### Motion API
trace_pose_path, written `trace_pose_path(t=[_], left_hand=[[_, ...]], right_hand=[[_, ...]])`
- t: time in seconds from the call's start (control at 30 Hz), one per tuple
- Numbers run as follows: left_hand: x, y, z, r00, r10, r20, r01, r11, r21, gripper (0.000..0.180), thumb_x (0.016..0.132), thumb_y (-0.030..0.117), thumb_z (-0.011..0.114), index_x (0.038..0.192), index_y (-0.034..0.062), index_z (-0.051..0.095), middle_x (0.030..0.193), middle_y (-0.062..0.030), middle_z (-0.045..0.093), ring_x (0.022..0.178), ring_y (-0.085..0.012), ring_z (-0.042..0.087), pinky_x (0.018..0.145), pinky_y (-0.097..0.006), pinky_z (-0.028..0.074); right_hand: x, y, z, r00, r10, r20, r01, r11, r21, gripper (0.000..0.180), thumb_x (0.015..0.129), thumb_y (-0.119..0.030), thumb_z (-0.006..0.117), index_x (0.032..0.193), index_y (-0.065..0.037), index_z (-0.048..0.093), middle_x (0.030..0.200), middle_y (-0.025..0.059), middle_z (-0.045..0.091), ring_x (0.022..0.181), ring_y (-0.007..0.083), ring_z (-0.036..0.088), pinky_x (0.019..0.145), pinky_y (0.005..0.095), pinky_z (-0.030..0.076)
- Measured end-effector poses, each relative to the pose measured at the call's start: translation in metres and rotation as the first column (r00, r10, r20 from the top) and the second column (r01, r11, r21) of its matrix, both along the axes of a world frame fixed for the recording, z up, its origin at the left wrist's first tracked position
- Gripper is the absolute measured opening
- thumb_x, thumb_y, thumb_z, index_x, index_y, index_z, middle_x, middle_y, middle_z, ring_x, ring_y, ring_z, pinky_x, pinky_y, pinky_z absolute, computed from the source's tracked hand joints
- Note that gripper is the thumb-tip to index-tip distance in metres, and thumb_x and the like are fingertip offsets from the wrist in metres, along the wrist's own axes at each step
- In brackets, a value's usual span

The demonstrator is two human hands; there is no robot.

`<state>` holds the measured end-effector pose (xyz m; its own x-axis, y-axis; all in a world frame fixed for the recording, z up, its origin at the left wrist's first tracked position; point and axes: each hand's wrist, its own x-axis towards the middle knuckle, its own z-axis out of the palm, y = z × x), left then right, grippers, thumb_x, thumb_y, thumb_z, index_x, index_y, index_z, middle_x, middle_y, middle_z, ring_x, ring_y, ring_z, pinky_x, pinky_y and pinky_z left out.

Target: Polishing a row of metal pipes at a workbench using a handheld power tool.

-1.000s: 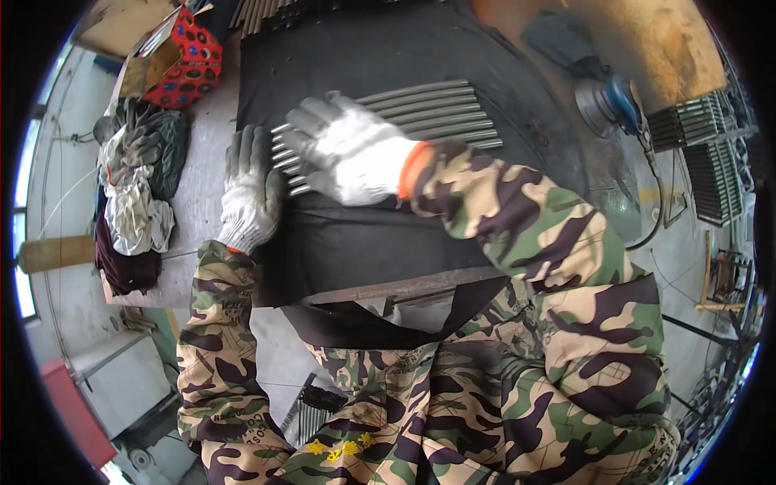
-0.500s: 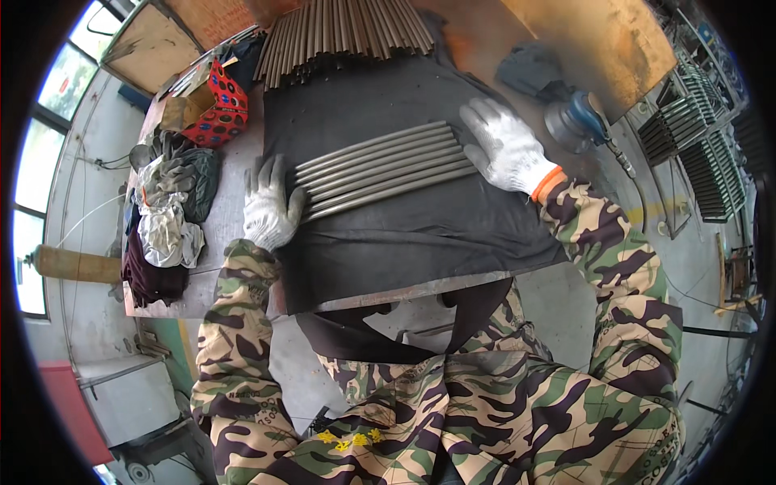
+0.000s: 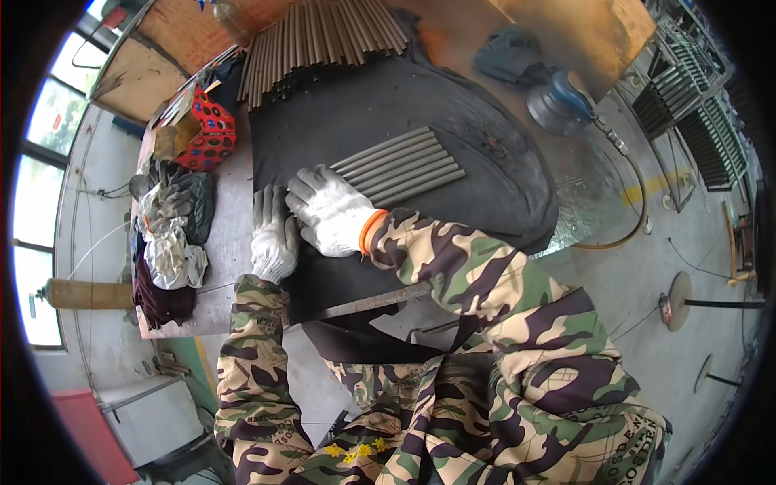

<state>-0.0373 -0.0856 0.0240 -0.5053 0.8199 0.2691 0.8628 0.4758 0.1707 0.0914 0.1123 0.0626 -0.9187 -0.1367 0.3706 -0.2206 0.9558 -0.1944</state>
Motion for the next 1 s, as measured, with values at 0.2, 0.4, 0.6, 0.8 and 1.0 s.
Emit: trace_pose_path(t=[0.2,0.4,0.6,0.8,1.0], left_hand=[[0.009,-0.006,0.008,0.999,0.051,0.008,-0.050,0.999,-0.005,0.064,0.109,0.027,0.047,0.165,-0.0031,0.039,0.169,-0.0328,0.037,0.158,-0.0555,0.029,0.132,-0.057,0.027],[0.011,0.007,0.000,1.000,0.016,-0.027,-0.014,0.996,0.086,0.064,0.104,0.024,0.055,0.159,-0.0075,0.045,0.164,-0.0347,0.042,0.154,-0.0569,0.033,0.130,-0.060,0.027],[0.013,0.010,0.004,0.998,-0.027,-0.054,0.036,0.986,0.162,0.063,0.100,0.021,0.058,0.156,-0.0078,0.047,0.159,-0.0331,0.046,0.150,-0.0557,0.038,0.128,-0.060,0.031],[0.011,0.003,0.003,0.998,0.021,-0.060,-0.014,0.993,0.114,0.058,0.103,0.021,0.056,0.156,-0.0032,0.050,0.159,-0.0291,0.050,0.151,-0.0551,0.039,0.128,-0.060,0.031],[0.012,0.017,0.002,1.000,0.001,-0.009,0.000,0.989,0.147,0.061,0.101,0.017,0.055,0.158,-0.0020,0.048,0.161,-0.0269,0.048,0.152,-0.0554,0.037,0.129,-0.060,0.030]], right_hand=[[0.026,0.094,0.021,0.973,-0.132,0.188,0.110,0.987,0.121,0.041,0.095,-0.027,0.061,0.129,-0.005,0.070,0.139,0.0196,0.066,0.135,0.0362,0.059,0.111,0.0513,0.051],[0.119,0.199,0.008,0.910,-0.404,0.099,0.381,0.905,0.189,0.058,0.102,-0.033,0.063,0.147,0.003,0.059,0.157,0.0248,0.057,0.149,0.0444,0.051,0.121,0.0522,0.046],[0.108,0.169,0.042,0.898,-0.338,-0.283,0.377,0.921,0.095,0.054,0.093,-0.025,0.071,0.140,0.000,0.060,0.140,0.0223,0.063,0.131,0.0432,0.060,0.107,0.0528,0.053],[0.003,0.036,0.010,0.984,-0.157,0.087,0.150,0.985,0.083,0.043,0.089,-0.030,0.069,0.122,-0.004,0.069,0.128,0.0174,0.063,0.126,0.0362,0.056,0.110,0.0514,0.046],[-0.004,0.026,-0.001,0.981,-0.017,-0.192,0.015,1.000,-0.008,0.047,0.089,-0.032,0.070,0.124,-0.001,0.068,0.127,0.0153,0.062,0.127,0.0353,0.054,0.111,0.0511,0.045]])
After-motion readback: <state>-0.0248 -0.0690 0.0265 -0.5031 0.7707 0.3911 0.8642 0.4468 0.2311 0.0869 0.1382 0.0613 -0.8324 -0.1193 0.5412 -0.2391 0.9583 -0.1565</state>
